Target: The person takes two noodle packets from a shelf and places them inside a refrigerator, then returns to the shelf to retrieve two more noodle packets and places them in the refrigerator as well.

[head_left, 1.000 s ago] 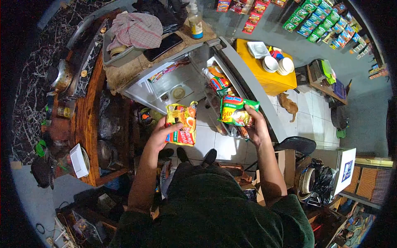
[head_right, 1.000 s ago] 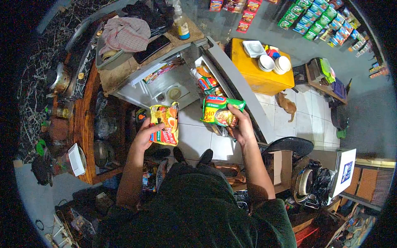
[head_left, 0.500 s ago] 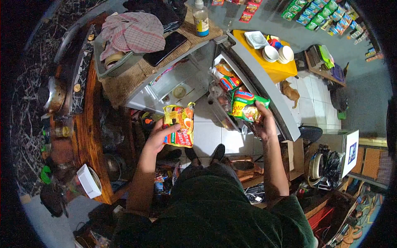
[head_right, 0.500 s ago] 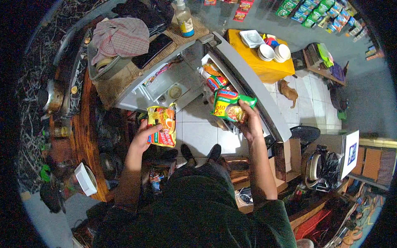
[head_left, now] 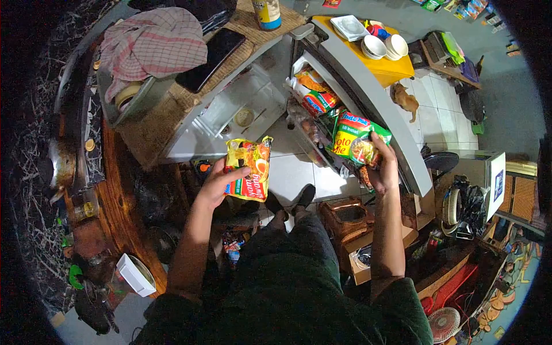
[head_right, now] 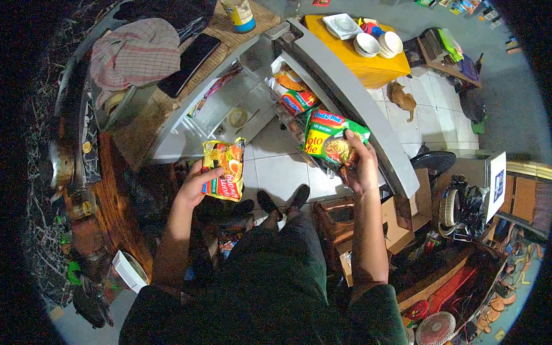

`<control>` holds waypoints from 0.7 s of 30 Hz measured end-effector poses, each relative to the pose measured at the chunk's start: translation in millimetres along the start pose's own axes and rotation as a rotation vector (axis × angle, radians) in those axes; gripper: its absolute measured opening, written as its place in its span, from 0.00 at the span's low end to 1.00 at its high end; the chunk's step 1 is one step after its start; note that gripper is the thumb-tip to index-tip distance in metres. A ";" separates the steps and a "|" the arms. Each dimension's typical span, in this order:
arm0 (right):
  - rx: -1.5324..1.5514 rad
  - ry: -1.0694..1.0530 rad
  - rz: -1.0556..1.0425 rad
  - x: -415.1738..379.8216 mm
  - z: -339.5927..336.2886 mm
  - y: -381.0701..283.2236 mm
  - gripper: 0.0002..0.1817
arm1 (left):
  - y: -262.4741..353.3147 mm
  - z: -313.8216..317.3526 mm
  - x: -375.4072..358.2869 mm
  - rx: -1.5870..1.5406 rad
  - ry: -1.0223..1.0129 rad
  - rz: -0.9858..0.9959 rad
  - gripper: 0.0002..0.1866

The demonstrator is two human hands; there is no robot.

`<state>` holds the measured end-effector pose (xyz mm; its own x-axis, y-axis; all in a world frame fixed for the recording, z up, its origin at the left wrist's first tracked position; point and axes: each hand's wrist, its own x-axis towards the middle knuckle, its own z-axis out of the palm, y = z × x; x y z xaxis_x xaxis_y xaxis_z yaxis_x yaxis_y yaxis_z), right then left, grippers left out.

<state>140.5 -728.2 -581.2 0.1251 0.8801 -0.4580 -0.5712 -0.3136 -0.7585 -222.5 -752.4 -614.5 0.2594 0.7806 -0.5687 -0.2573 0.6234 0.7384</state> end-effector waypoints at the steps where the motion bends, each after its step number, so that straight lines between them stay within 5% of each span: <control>1: 0.001 0.006 0.011 0.5 -0.7 0.8 0.18 | -4.0 -2.2 4.0 0.007 0.031 -0.005 0.23; 8: -0.034 0.089 -0.020 8.0 -8.9 -1.4 0.18 | -22.8 0.3 30.2 -0.022 0.075 -0.001 0.23; 12: -0.277 0.010 -0.105 6.1 -9.5 10.4 0.32 | -43.5 -5.7 50.3 -0.006 0.113 -0.006 0.25; 15: -0.628 -0.011 -0.135 2.8 -13.2 39.1 0.30 | -59.5 -9.9 67.4 0.024 0.205 -0.007 0.26; 21: -0.647 -0.344 -0.117 40.4 2.1 106.4 0.23 | -107.2 -49.5 110.8 -0.043 0.227 -0.024 0.28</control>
<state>83.0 -725.2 -679.5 -0.1659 0.9492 -0.2674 0.0358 -0.2652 -0.9635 -212.3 -730.5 -774.6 0.0511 0.7528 -0.6562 -0.2945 0.6392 0.7104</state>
